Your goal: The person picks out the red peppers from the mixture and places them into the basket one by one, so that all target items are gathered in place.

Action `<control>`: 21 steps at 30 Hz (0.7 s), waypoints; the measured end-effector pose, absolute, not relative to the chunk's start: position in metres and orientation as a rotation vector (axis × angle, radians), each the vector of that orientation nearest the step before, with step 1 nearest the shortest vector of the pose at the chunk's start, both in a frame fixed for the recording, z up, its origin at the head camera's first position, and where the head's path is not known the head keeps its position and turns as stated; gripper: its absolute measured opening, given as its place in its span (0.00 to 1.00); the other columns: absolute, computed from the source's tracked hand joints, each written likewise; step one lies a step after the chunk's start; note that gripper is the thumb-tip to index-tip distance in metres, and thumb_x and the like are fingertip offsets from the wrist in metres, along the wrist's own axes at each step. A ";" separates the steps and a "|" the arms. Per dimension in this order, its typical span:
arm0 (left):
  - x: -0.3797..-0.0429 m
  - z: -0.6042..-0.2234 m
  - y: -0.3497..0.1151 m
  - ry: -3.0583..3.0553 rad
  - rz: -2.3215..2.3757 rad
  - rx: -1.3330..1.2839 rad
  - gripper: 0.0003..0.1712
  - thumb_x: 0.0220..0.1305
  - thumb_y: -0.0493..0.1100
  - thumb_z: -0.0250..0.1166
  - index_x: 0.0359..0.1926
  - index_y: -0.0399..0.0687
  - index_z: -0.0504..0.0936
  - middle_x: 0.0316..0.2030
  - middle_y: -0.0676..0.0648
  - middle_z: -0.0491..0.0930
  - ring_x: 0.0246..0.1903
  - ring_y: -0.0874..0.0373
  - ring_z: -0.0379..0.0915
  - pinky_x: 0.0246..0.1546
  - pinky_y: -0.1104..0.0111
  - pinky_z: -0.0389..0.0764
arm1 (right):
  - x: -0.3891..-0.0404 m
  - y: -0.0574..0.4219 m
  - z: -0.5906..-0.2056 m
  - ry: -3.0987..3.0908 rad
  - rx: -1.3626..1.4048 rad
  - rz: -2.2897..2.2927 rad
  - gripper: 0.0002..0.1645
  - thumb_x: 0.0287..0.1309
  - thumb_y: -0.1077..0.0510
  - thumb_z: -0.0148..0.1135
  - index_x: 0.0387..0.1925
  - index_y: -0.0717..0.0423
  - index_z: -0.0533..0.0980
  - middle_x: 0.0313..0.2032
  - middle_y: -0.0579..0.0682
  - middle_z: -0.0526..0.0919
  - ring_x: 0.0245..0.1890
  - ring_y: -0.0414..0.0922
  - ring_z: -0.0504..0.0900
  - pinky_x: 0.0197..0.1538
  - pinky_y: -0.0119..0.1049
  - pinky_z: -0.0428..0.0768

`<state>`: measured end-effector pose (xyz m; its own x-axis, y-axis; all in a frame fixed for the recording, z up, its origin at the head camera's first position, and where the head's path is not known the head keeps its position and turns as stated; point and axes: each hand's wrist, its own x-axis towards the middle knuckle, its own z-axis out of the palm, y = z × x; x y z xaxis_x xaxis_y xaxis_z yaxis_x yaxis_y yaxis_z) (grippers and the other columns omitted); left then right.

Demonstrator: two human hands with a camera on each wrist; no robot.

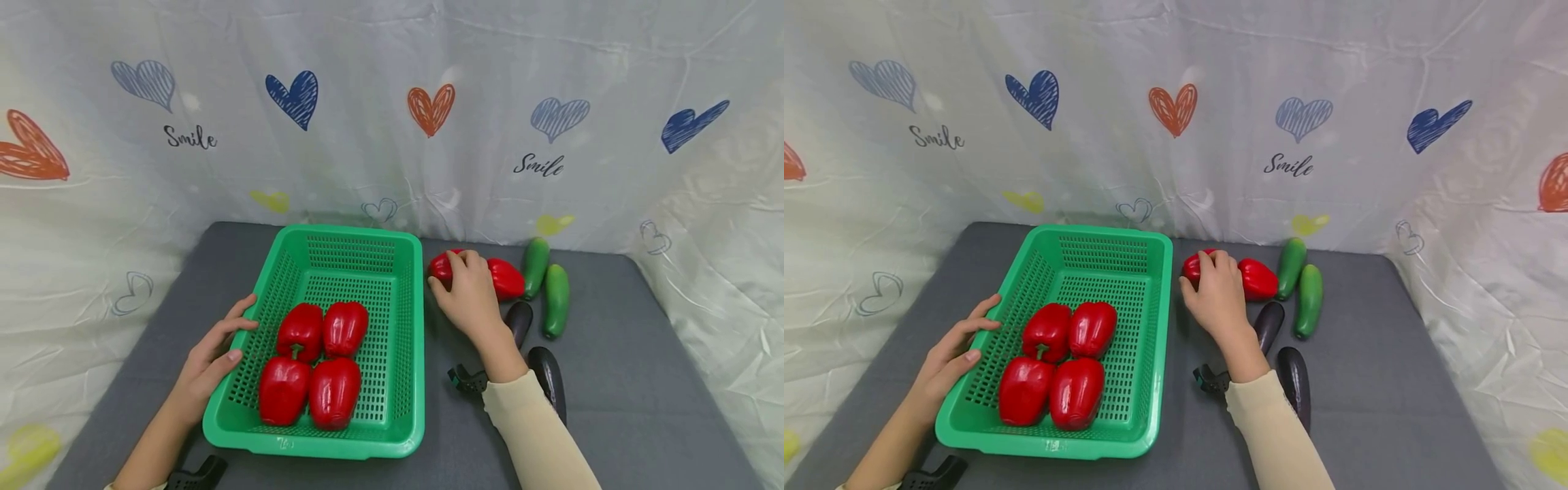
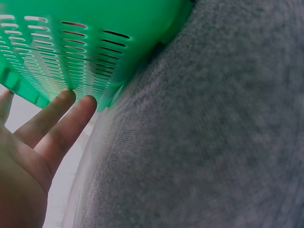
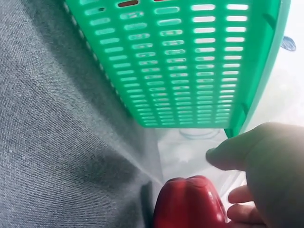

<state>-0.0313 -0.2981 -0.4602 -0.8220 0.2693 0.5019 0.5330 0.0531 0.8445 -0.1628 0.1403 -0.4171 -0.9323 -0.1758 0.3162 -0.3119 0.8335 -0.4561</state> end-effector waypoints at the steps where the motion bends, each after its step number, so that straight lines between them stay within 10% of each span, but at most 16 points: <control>1: -0.031 -0.460 -0.298 -2.117 -1.855 -0.824 0.27 0.69 0.18 0.46 0.67 0.22 0.71 0.83 0.32 0.56 0.84 0.47 0.49 0.72 0.70 0.61 | -0.163 0.140 -0.418 -2.754 0.377 0.736 0.37 0.68 0.51 0.73 0.71 0.67 0.76 0.60 0.64 0.76 0.62 0.63 0.73 0.65 0.62 0.75; 21: -0.032 -0.462 -0.299 -2.135 -1.829 -0.822 0.26 0.69 0.18 0.47 0.67 0.23 0.71 0.83 0.31 0.56 0.84 0.47 0.48 0.73 0.70 0.59 | -0.168 0.145 -0.430 -2.760 0.396 0.834 0.23 0.63 0.56 0.79 0.56 0.56 0.80 0.73 0.68 0.67 0.74 0.66 0.63 0.68 0.68 0.73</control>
